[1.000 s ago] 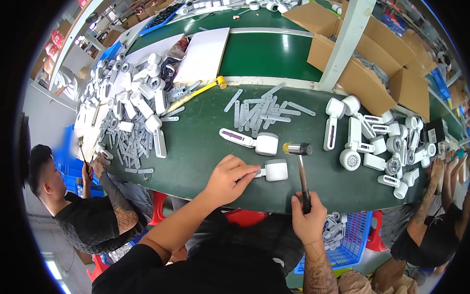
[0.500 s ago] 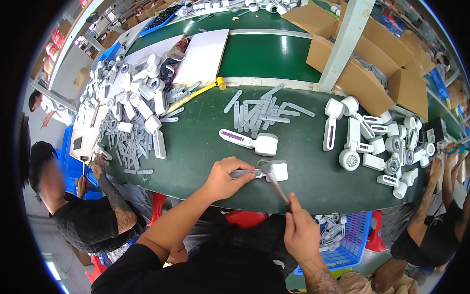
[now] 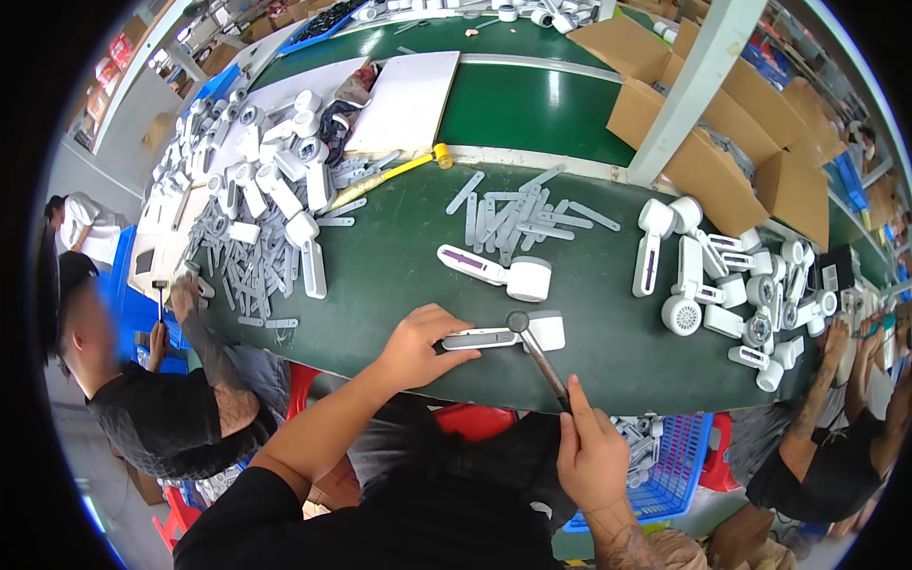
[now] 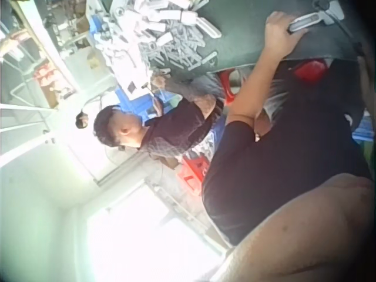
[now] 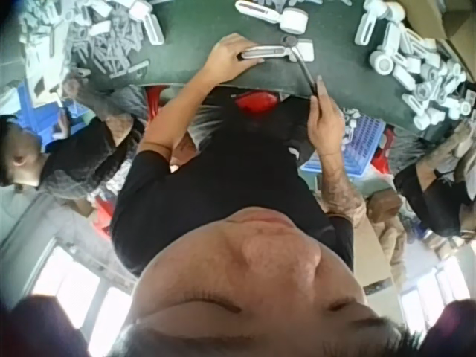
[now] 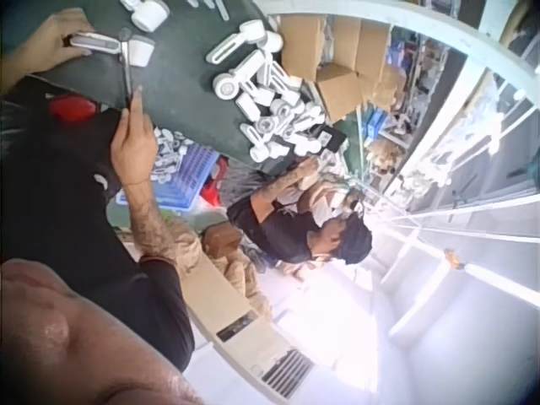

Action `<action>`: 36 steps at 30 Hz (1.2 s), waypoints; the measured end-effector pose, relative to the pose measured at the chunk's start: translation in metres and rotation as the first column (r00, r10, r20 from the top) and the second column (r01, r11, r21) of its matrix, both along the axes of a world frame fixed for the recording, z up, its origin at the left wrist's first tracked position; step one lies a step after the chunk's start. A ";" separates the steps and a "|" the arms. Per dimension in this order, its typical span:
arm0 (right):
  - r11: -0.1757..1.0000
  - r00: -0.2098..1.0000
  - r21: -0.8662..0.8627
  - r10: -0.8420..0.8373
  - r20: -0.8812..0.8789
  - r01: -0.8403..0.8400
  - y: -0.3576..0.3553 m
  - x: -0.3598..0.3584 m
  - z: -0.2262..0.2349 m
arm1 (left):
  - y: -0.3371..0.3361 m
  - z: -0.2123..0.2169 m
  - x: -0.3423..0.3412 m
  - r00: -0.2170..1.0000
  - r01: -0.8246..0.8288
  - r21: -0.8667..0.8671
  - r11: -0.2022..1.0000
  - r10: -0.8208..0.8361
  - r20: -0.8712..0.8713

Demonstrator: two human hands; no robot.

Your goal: The person takes plastic components from a blue crate onto the table, inserts plastic strips into the components by hand, and taps them secure using a small mallet.

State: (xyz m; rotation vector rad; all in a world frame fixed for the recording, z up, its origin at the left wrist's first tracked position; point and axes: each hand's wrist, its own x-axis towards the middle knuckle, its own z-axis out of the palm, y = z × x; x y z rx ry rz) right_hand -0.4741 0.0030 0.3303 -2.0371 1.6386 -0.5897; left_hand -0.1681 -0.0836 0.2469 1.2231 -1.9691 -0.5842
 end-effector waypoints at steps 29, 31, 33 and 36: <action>0.978 0.971 0.031 0.208 -0.118 -0.206 -0.002 0.035 -0.015 | 0.006 -0.023 -0.009 0.969 -0.067 0.125 0.990 0.094 -0.227; 0.986 0.983 -0.008 0.163 -0.079 -0.164 -0.002 0.033 -0.013 | 0.005 -0.016 -0.009 0.970 -0.065 0.127 0.990 0.093 -0.226; 0.991 0.991 -0.035 0.129 -0.033 -0.130 0.000 0.033 -0.012 | 0.009 -0.013 -0.006 0.970 -0.074 0.140 0.987 0.104 -0.222; 0.988 0.984 0.026 0.154 -0.089 -0.153 -0.003 0.020 -0.012 | 0.012 -0.008 0.004 0.996 0.001 -0.041 0.999 -0.005 -0.088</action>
